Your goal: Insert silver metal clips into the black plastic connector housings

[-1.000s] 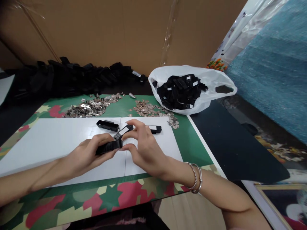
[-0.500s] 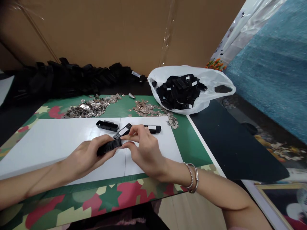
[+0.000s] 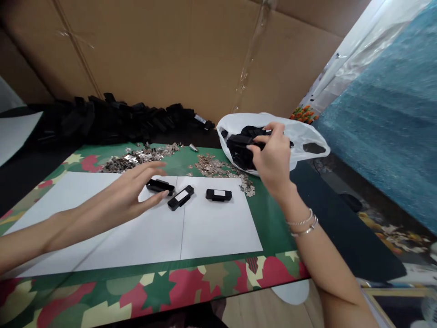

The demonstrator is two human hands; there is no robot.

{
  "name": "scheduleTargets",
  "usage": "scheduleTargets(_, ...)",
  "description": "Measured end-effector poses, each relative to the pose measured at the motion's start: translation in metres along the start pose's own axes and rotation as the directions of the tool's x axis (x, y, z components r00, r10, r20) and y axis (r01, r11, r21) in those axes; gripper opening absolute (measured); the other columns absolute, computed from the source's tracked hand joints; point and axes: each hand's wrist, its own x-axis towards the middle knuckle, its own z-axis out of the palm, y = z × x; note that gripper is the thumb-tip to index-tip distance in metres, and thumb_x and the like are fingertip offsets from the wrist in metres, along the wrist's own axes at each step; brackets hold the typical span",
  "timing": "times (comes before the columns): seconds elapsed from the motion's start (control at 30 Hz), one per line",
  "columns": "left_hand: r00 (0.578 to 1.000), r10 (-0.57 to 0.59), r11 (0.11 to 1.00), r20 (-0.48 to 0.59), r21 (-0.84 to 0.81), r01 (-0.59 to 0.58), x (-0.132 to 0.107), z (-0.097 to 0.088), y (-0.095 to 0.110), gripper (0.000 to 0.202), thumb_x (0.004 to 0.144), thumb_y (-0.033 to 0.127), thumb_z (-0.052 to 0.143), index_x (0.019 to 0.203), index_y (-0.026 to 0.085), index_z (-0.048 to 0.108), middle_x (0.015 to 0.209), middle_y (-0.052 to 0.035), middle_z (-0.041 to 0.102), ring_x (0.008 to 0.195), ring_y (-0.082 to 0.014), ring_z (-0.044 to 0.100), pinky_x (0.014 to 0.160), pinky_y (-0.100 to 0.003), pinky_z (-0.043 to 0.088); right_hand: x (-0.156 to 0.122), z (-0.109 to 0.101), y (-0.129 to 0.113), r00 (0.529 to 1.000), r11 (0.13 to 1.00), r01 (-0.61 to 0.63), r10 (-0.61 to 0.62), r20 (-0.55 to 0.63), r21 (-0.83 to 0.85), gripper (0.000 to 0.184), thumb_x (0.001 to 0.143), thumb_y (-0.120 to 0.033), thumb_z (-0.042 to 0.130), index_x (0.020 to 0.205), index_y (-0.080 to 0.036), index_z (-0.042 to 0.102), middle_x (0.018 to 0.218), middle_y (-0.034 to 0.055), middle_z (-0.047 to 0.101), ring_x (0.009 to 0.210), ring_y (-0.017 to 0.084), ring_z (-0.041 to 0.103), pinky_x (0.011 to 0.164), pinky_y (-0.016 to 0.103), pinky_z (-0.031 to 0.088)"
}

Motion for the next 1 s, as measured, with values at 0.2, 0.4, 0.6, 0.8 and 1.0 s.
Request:
scheduleTargets(0.2,0.995,0.035,0.998,0.09,0.042,-0.039,-0.002,0.021,-0.005,0.03,0.089,0.04,0.044,0.097,0.014,0.058,0.096,-0.0078,0.057,0.089,-0.0228,0.05,0.079,-0.037,0.04,0.051,0.052,0.037,0.967,0.933,0.072,0.021,0.254,-0.352,0.043,0.073,-0.01,0.055,0.114,-0.009,0.041,0.087,0.0142,0.061,0.085,0.028,0.054,0.074,0.036,0.037)
scheduleTargets(0.4,0.997,0.069,0.988,0.033,0.139,-0.073,-0.005,0.041,-0.006,0.039,0.089,0.045,0.045,0.106,0.013,0.058,0.102,-0.0104,0.058,0.095,-0.0258,0.046,0.078,-0.037,0.036,0.064,0.076,0.02,0.928,0.87,0.184,-0.002,0.372,-0.457,0.034,0.077,-0.012,0.054,0.109,-0.004,0.047,0.094,0.0214,0.059,0.097,0.033,0.048,0.08,0.04,0.033)
scheduleTargets(0.6,0.982,0.181,0.962,-0.046,0.217,-0.167,-0.01,0.048,-0.005,0.045,0.086,0.05,0.049,0.114,0.015,0.056,0.112,-0.0107,0.058,0.103,-0.0291,0.044,0.082,-0.04,0.03,0.033,0.063,-0.026,0.867,0.898,0.281,-0.085,0.491,-0.339,0.016,0.085,-0.018,0.048,0.099,-0.013,0.052,0.094,0.0163,0.06,0.097,0.031,0.049,0.079,0.04,0.035)
scheduleTargets(0.8,0.972,0.215,0.957,-0.094,0.22,-0.191,-0.011,0.057,-0.006,0.037,0.087,0.044,0.051,0.108,0.014,0.059,0.111,-0.0098,0.061,0.104,-0.0281,0.046,0.082,-0.038,0.027,-0.022,0.08,-0.042,0.658,0.945,0.315,-0.149,0.738,-0.09,0.028,0.087,-0.04,0.05,0.094,-0.013,0.049,0.076,0.0128,0.06,0.068,0.023,0.057,0.053,0.027,0.033)
scheduleTargets(1.0,0.971,0.217,0.959,-0.1,0.21,-0.192,-0.012,0.059,-0.008,0.03,0.089,0.036,0.05,0.107,0.014,0.06,0.112,-0.0095,0.062,0.104,-0.0275,0.047,0.081,-0.038,0.027,-0.019,0.103,-0.023,0.613,0.973,0.225,-0.177,0.77,0.044,0.019,0.09,-0.031,0.044,0.097,-0.014,0.043,0.075,0.0113,0.06,0.063,0.02,0.056,0.052,0.026,0.032)
